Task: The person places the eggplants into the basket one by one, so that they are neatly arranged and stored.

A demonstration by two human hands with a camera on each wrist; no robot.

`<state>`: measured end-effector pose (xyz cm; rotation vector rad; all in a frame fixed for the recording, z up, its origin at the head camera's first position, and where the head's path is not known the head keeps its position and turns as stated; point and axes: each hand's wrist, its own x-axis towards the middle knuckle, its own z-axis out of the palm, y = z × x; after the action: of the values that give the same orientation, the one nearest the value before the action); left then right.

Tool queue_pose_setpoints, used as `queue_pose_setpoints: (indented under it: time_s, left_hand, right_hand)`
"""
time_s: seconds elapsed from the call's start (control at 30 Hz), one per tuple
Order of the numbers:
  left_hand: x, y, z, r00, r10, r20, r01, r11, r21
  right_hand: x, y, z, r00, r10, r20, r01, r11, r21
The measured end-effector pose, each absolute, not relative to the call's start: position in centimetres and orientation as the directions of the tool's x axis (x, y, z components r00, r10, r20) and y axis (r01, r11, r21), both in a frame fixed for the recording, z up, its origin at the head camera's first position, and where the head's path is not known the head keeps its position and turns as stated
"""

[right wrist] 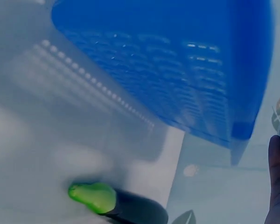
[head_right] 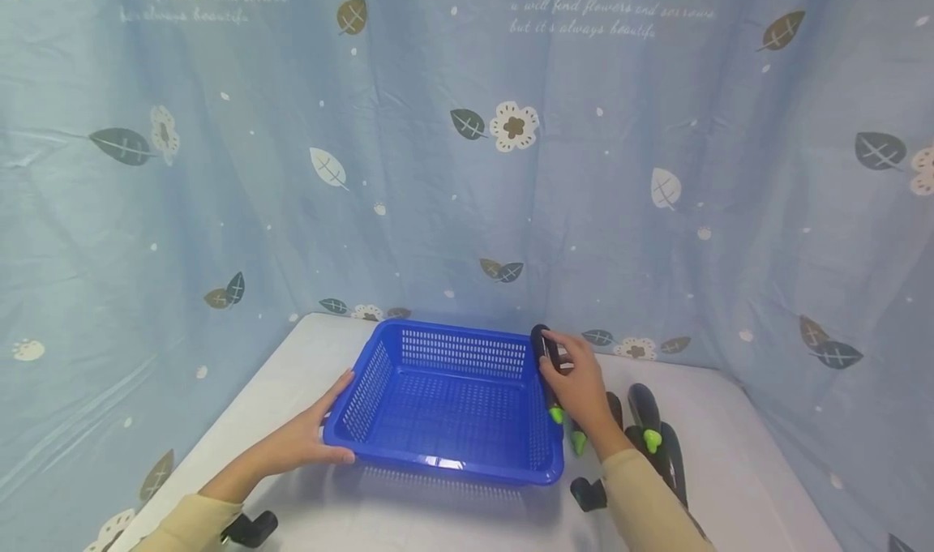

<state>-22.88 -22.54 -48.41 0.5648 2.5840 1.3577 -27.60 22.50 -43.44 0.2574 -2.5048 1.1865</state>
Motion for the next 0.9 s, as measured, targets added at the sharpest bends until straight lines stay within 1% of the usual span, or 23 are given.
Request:
queue_pose_setpoints:
  time_s: [0.3,0.7,0.9]
  left_hand:
    - [-23.0,-22.5,-48.6,-0.917,0.399,0.022,0.248,0.524,0.814]
    - [-23.1,-22.5,-48.8,-0.918,0.396,0.014,0.241,0.530,0.813]
    - [-23.1,-22.6,-48.8,-0.919,0.394,0.017,0.242,0.529,0.814]
  right_hand:
    - [-28.4,21.3,-42.6,-0.901,-0.022,0.432,-0.345,0.640,-0.686]
    - [-29.1,20.5,-42.1,-0.901,-0.049,0.430,-0.368,0.611,-0.701]
    - [-29.4,20.2,-41.8,-0.902,-0.043,0.430,-0.368,0.597,-0.712]
